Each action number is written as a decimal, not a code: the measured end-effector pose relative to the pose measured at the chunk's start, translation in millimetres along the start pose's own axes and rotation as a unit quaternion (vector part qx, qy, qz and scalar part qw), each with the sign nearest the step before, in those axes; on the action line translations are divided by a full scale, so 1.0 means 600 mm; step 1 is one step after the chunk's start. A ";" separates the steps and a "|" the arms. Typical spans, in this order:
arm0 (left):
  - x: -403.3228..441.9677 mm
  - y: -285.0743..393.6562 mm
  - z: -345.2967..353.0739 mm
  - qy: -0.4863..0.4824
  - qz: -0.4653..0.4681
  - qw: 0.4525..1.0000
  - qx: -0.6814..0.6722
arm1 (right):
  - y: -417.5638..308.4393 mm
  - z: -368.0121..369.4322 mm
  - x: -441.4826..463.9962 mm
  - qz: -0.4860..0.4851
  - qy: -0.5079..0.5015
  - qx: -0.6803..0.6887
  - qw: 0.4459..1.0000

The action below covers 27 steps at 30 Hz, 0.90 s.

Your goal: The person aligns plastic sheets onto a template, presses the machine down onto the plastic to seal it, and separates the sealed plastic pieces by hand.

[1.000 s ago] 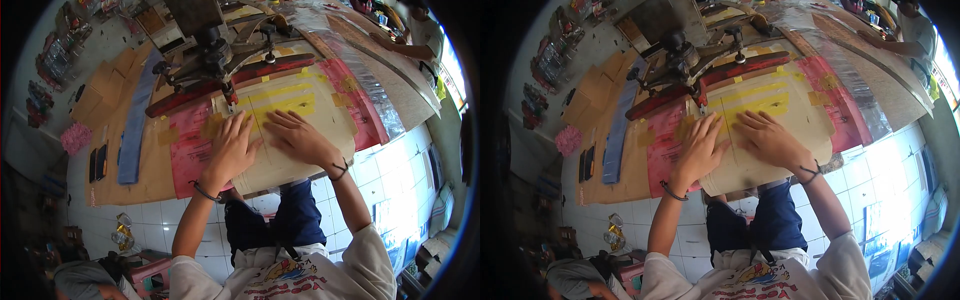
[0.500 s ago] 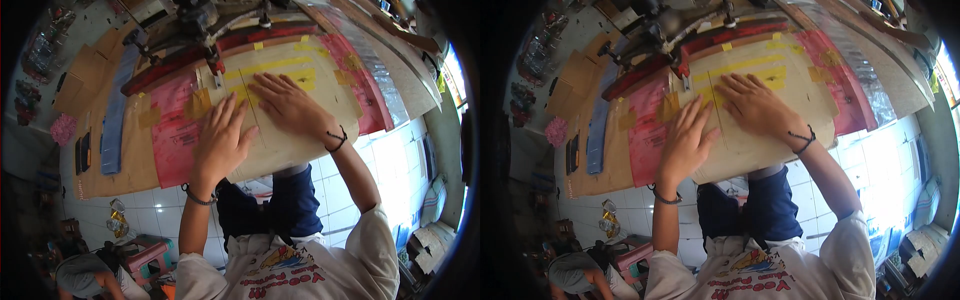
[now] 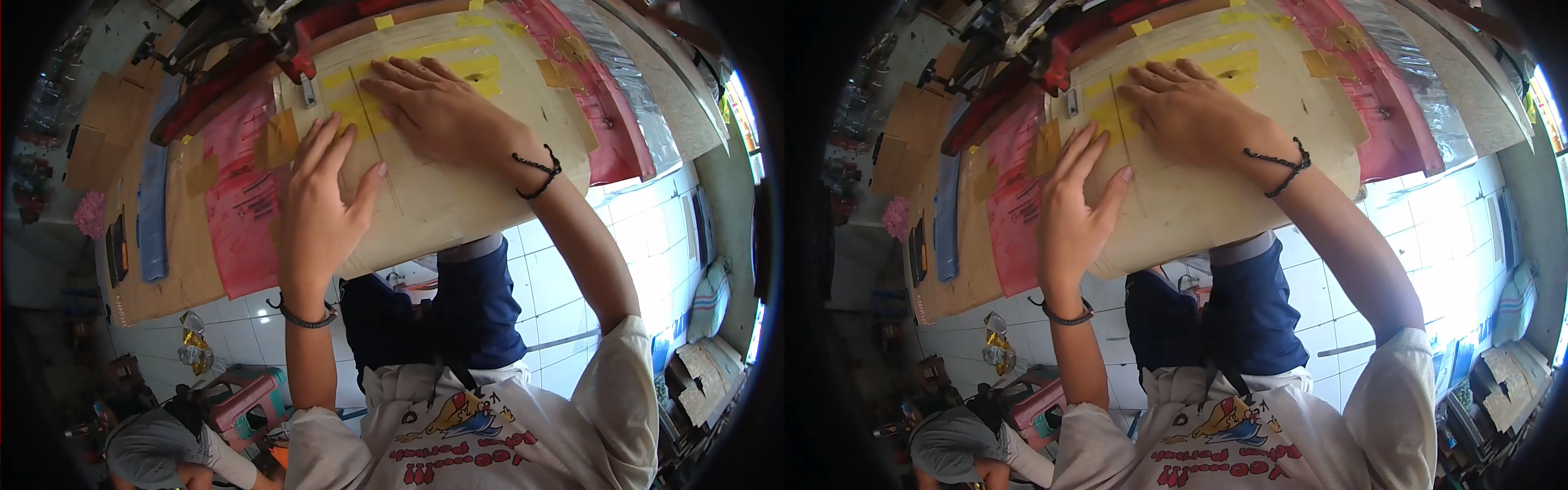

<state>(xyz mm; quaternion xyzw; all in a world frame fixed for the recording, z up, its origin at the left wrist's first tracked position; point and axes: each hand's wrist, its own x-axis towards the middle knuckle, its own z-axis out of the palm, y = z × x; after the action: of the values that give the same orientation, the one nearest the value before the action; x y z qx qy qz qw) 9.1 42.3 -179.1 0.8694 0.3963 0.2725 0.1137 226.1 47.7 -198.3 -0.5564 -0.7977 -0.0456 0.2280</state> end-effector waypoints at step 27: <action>0.005 0.011 -0.008 -0.027 -0.024 0.999 -0.006 | -0.003 -0.013 0.004 -0.007 0.075 0.073 0.994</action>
<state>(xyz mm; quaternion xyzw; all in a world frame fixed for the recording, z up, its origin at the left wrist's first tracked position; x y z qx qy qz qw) 12.2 40.3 -171.0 0.8660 0.4119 0.2489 0.1360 226.0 46.7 -190.2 -0.5275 -0.7835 -0.0305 0.3270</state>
